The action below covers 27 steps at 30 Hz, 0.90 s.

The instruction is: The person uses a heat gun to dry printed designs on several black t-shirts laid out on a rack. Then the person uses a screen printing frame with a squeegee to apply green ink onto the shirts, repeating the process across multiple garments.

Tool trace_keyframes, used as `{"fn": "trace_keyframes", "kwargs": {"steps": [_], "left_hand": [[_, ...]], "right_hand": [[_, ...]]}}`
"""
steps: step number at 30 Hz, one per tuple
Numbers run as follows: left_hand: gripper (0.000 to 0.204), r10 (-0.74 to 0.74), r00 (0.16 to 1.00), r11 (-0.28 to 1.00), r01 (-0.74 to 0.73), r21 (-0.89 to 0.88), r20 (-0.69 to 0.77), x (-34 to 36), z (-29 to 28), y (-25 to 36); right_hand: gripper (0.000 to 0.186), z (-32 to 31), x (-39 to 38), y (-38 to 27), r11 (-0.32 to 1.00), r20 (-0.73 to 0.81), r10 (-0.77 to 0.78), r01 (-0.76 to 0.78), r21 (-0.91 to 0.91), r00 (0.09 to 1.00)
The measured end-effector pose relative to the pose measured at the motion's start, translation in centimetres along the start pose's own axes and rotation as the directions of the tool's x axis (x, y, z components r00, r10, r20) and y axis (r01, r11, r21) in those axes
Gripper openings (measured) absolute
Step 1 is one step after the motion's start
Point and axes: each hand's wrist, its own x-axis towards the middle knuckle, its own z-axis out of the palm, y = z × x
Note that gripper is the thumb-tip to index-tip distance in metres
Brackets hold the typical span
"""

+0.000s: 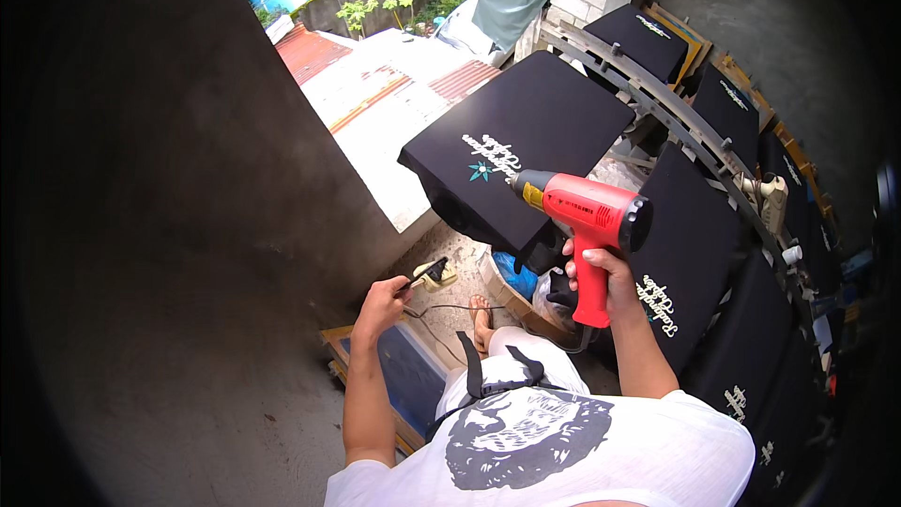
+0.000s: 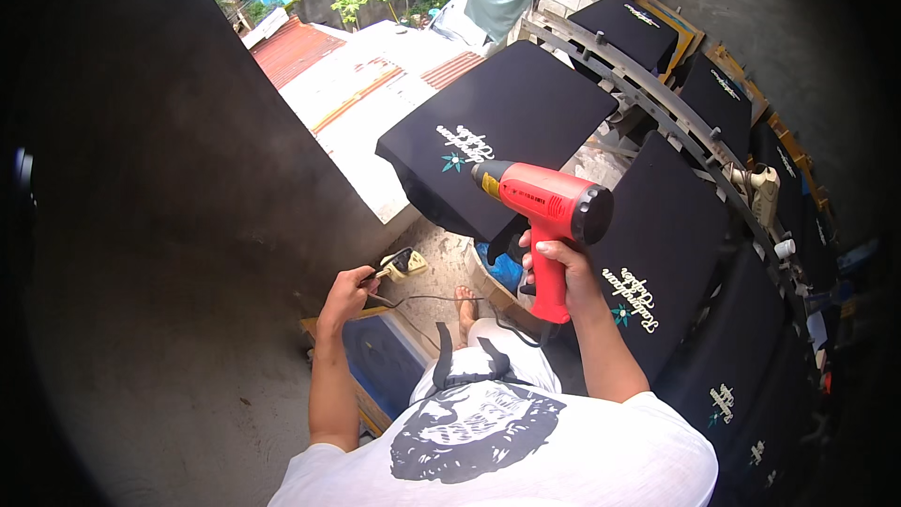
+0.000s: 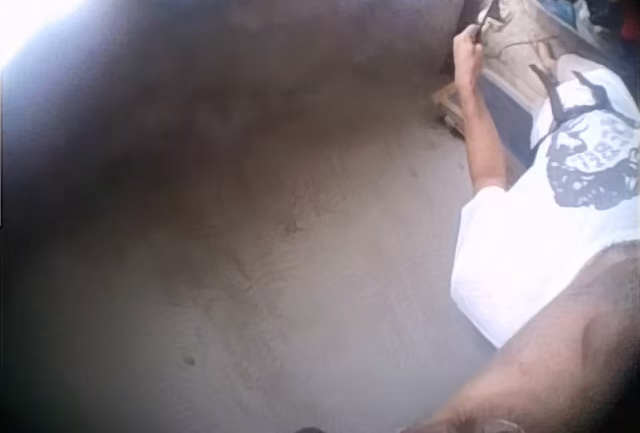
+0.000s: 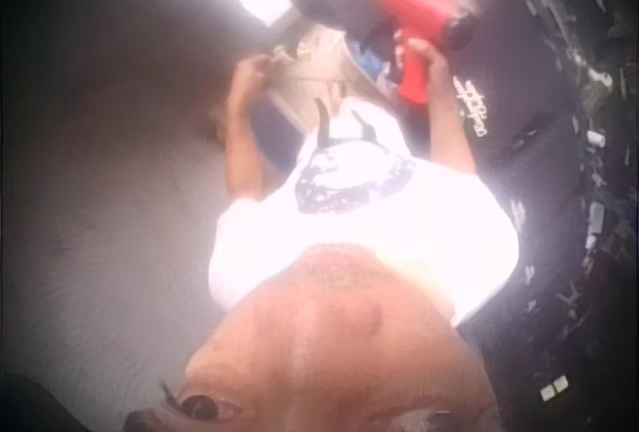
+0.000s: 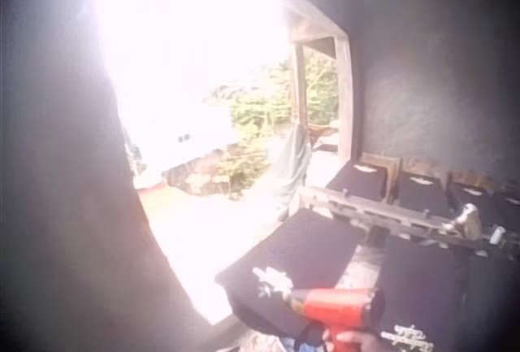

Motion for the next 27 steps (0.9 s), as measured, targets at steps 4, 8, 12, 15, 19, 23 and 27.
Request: {"fn": "trace_keyframes", "kwargs": {"steps": [4, 8, 12, 15, 19, 23, 27], "left_hand": [[0.014, -0.003, 0.978, 0.982, -0.037, 0.186, 0.210, 5.1, -2.0, 2.9], [0.027, -0.069, 0.922, 0.966, -0.034, 0.258, 0.380, 10.1, -2.3, 4.5], [0.022, -0.021, 0.943, 0.947, -0.087, 0.310, 0.331, 15.3, -1.4, 2.1], [0.022, 0.083, 0.929, 0.854, -0.253, 0.455, 0.362, 18.4, -1.9, -0.6], [0.022, 0.224, 0.875, 0.763, -0.431, 0.482, 0.428, 22.7, -2.3, -1.2], [0.024, 0.363, 0.778, 0.688, -0.595, 0.416, 0.513, 26.1, -3.0, -1.2], [0.021, 0.535, 0.675, 0.601, -0.726, 0.333, 0.508, 29.4, -3.9, -1.4]], "right_hand": [[0.048, 0.5, 5.5, -1.2, 0.999, -0.001, 0.038, -0.038, 0.021, 0.999], [0.047, 0.7, 10.4, -2.9, 0.997, 0.013, 0.066, -0.067, 0.034, 0.998], [0.044, 1.7, 14.5, -4.6, 0.997, 0.000, 0.057, -0.057, -0.050, 0.998], [0.044, 2.3, 16.2, -5.5, 0.987, -0.051, 0.085, -0.091, -0.131, 0.995], [0.044, 2.3, 18.3, -5.9, 0.985, -0.101, 0.093, -0.106, -0.134, 0.991], [0.044, 3.2, 19.6, -5.5, 0.985, -0.176, 0.075, -0.101, -0.143, 0.982], [0.045, 5.8, 20.4, -5.4, 0.985, -0.274, 0.048, -0.092, -0.149, 0.960]]}}
